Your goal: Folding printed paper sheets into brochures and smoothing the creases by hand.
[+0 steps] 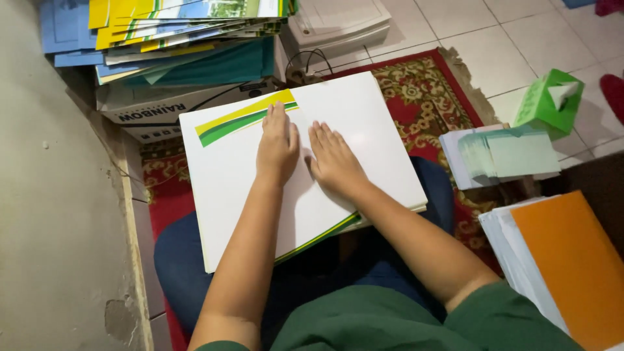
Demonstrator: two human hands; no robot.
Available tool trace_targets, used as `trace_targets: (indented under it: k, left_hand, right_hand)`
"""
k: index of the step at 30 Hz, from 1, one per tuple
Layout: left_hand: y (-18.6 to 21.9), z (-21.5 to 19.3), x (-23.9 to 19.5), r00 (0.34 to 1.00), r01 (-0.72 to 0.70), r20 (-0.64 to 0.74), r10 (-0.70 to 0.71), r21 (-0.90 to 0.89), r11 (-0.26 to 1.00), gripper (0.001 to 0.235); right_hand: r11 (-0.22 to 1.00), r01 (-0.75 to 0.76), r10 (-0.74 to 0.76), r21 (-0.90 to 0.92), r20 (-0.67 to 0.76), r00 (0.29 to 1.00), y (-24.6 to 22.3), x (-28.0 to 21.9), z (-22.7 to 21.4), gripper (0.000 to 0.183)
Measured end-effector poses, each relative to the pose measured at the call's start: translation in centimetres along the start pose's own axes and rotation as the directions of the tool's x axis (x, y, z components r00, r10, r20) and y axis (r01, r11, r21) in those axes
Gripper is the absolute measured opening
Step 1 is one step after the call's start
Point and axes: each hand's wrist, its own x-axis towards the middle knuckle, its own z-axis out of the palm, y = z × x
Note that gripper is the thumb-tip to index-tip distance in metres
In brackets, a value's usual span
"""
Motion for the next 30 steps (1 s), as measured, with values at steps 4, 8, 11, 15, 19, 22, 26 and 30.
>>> trace_targets:
  k: [4,8,11,15,19,22,26,30]
  left_hand:
    - [1.2,0.7,-0.4,0.929,-0.263,0.327,0.173,0.255,0.93,0.057]
    - [3.1,-0.8,1.3,0.911,-0.193,0.411,0.032,0.357,0.914,0.063]
    - [2.6,0.6,3.4,0.881,-0.118,0.461,-0.105,0.429,0.896,0.065]
    - [0.9,3.3,6.3,0.891,-0.015,0.408,-0.198,0.463,0.886,0.064]
    - [1.2,3.5,6.9,0.883,0.041,0.39,-0.263,0.493,0.869,0.065]
    - [1.7,2.7,5.7,0.887,0.028,0.386,-0.256,0.507,0.861,0.065]
    - [3.3,0.8,3.0,0.883,0.025,0.399,-0.247,0.485,0.874,0.065]
    - [3.2,-0.4,0.7,0.915,0.033,0.367,-0.167,0.344,0.938,0.065]
  right_hand:
    - [0.997,0.056,-0.058,-0.05,-0.046,0.997,-0.2,-4.4,-0.1,0.066]
    - [0.993,0.072,-0.078,-0.094,-0.056,0.995,0.0,-5.7,0.5,0.067]
    - [0.995,0.076,-0.08,-0.07,-0.046,0.996,0.0,-5.5,0.1,0.068]
    - [0.998,0.054,-0.055,-0.036,-0.006,0.998,-0.3,-5.3,-0.6,0.068]
    - [0.999,0.034,-0.034,0.001,0.062,0.997,-0.6,-5.1,-1.5,0.068]
    - [1.0,0.022,-0.023,0.008,0.09,0.996,-0.5,-5.2,-1.4,0.068]
    - [0.999,0.034,-0.033,-0.011,0.09,0.995,-0.4,-5.1,-1.0,0.067]
    - [1.0,0.015,-0.013,-0.017,0.102,0.995,-0.8,-4.8,-1.1,0.067]
